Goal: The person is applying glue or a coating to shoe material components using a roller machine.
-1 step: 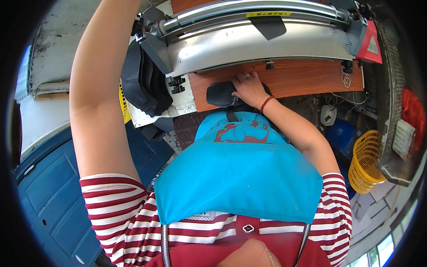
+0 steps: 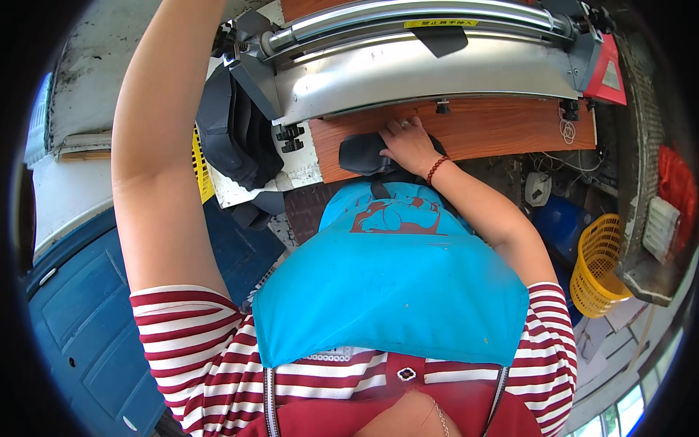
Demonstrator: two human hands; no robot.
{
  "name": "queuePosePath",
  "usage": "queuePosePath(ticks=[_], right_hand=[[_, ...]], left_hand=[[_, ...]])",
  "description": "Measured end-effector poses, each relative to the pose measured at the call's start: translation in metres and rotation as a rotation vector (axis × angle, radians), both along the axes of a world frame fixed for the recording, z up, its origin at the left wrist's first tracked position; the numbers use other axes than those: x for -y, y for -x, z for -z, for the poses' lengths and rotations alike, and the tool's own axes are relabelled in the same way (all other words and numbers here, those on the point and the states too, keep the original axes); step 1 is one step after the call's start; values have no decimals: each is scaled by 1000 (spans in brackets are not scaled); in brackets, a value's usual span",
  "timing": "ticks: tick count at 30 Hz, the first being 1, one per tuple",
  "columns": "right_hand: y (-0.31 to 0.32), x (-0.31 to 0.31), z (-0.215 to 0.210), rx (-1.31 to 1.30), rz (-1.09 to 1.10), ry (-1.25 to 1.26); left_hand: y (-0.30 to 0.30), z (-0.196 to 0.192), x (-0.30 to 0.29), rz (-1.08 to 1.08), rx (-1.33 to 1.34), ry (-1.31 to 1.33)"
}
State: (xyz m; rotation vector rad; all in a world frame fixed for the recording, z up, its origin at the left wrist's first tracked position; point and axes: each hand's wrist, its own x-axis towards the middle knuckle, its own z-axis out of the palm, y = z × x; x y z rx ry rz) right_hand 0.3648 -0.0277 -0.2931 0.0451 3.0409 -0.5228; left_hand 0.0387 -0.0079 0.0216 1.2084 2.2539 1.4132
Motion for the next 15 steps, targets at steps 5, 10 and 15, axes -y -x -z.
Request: queuePosePath(ticks=[5, 10, 15], right_hand=[[0, -10, 25, -298, -125, 69], [11, -18, 20, -455, -144, 50], [12, -24, -45, -547, -66, 211]], left_hand=[[-7, -13, 22, -86, -84, -78], [15, 0, 21, -70, -150, -93], [20, 22, 14, -35, -218, 15]])
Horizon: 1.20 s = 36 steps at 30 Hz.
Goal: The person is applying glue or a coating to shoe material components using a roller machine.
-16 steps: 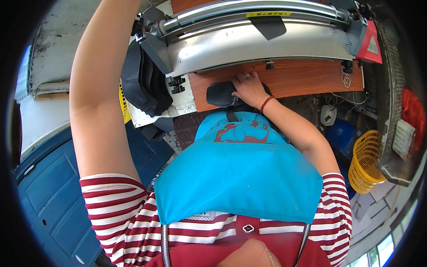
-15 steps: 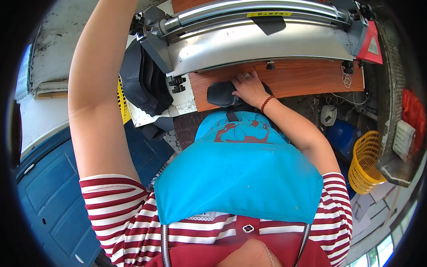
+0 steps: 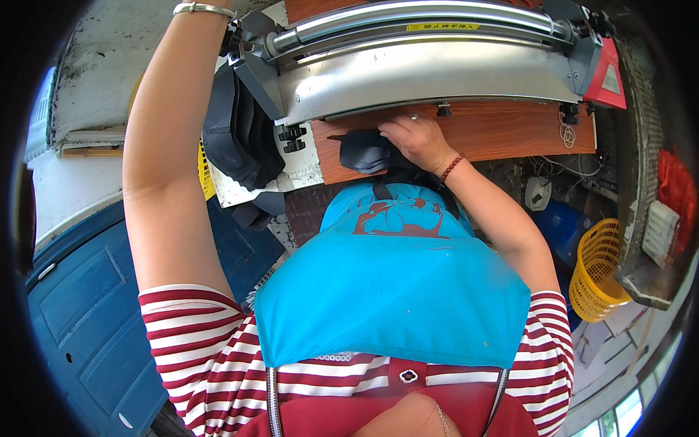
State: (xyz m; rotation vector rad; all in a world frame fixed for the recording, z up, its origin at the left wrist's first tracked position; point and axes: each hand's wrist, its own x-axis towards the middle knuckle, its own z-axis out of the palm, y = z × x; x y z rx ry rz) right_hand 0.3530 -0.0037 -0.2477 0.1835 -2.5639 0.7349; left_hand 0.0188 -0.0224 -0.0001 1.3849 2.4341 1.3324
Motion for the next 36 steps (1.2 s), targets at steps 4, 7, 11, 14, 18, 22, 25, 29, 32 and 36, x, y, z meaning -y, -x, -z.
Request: queuePosePath(ticks=[4, 7, 11, 14, 18, 22, 25, 29, 32, 36], right_hand=[[-6, -11, -60, -96, -4, 179], [-17, -26, -94, 214, 284, 678], [-12, -57, -93, 376, 302, 963], [2, -66, -103, 423, 366, 1032], [21, -78, -101, 366, 383, 1003], [17, -93, -104, 303, 435, 577], [-5, -91, -108, 271, 489, 396], [-26, -57, -117, 92, 497, 130], [-41, -38, -105, -133, 314, 41], [-34, -34, -110, -196, 220, 132]], left_hand=[[8, 47, 3, 48, -566, -57], [-36, 62, 10, 138, -396, 274], [-45, 103, 10, 251, -128, 686], [-53, 107, 6, 247, -40, 785], [-55, 113, -4, 206, 59, 817], [-40, 118, -9, 195, 303, 700], [-25, 131, -23, 49, 402, 629], [-4, 148, -28, 47, 372, 596], [-16, 143, -34, 121, 366, 545], [-38, 127, -37, 234, 440, 511]])
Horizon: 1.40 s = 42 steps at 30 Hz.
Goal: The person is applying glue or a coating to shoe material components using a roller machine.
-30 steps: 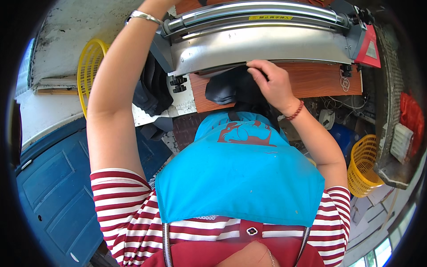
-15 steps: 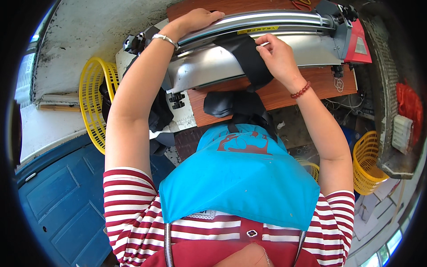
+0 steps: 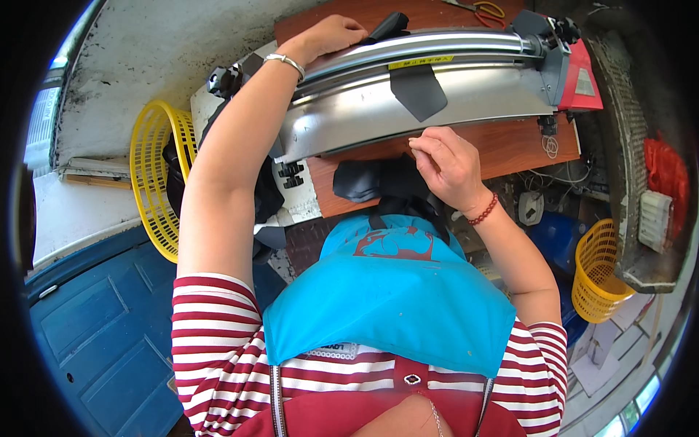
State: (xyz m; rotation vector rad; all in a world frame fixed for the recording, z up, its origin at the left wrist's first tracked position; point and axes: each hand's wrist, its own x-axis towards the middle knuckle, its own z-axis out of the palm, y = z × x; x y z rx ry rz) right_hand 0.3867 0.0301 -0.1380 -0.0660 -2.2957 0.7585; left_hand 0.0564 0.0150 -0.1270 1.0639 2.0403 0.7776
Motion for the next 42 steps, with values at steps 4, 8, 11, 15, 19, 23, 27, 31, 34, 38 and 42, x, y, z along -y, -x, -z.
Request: queuePosePath(ticks=[4, 8, 11, 15, 19, 23, 27, 31, 34, 38, 42], right_hand=[[25, -2, -19, -77, -23, 61], [25, 1, -22, -104, -51, 119], [15, 6, -8, -66, -79, 164], [-4, 18, 13, 84, -86, 226], [-12, 19, 31, 256, -43, 276], [-8, 19, 45, 307, -37, 316], [-10, 25, 70, 392, -57, 280], [-1, 33, 114, 544, -114, 103], [12, 51, 136, 615, -80, -114], [27, 62, 153, 753, -1, -214], [29, 57, 162, 755, -47, -224]], left_hand=[[4, -10, 4, -61, 138, 39], [5, -5, -5, -156, 69, 27], [10, -9, -7, -197, -52, -170], [32, -30, -4, -235, -16, -373], [29, -69, -8, -278, -46, -498], [39, -84, 3, -305, -34, -511], [10, -119, 18, -362, -115, -729], [30, -128, 22, -401, -16, -589], [28, -129, 29, -397, 19, -544], [33, -124, 37, -387, -17, -477], [35, -119, 40, -401, 123, -422]])
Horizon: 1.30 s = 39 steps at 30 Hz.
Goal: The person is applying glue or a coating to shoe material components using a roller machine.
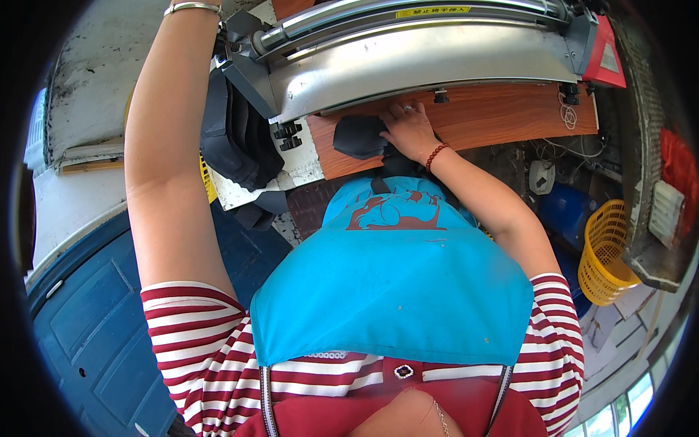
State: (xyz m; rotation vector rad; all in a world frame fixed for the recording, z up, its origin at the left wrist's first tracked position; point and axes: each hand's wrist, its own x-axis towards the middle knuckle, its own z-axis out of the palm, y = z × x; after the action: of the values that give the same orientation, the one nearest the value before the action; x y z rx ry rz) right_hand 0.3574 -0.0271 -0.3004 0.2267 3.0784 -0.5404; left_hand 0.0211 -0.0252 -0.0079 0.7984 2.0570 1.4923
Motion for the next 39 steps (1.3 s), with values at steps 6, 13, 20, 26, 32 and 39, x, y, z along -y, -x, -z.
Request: queuePosePath(ticks=[6, 13, 20, 26, 32, 39], right_hand=[[0, -5, 7, -108, -39, 77], [5, -12, 1, -127, 37, 126], [0, -14, -28, -360, -67, 183], [-9, -29, -104, -557, -26, 482], [-13, -72, -155, -367, 414, 1159], [21, -90, -163, -270, 445, 1086]], left_hand=[[-1, 8, 0, -75, 32, 179], [-4, 8, 0, -29, 15, 269], [-14, 4, -2, -97, -62, 366], [0, 23, -5, -102, -131, 226], [-13, 82, -4, -34, -936, -126], [-39, 115, -20, 428, -440, 686]])
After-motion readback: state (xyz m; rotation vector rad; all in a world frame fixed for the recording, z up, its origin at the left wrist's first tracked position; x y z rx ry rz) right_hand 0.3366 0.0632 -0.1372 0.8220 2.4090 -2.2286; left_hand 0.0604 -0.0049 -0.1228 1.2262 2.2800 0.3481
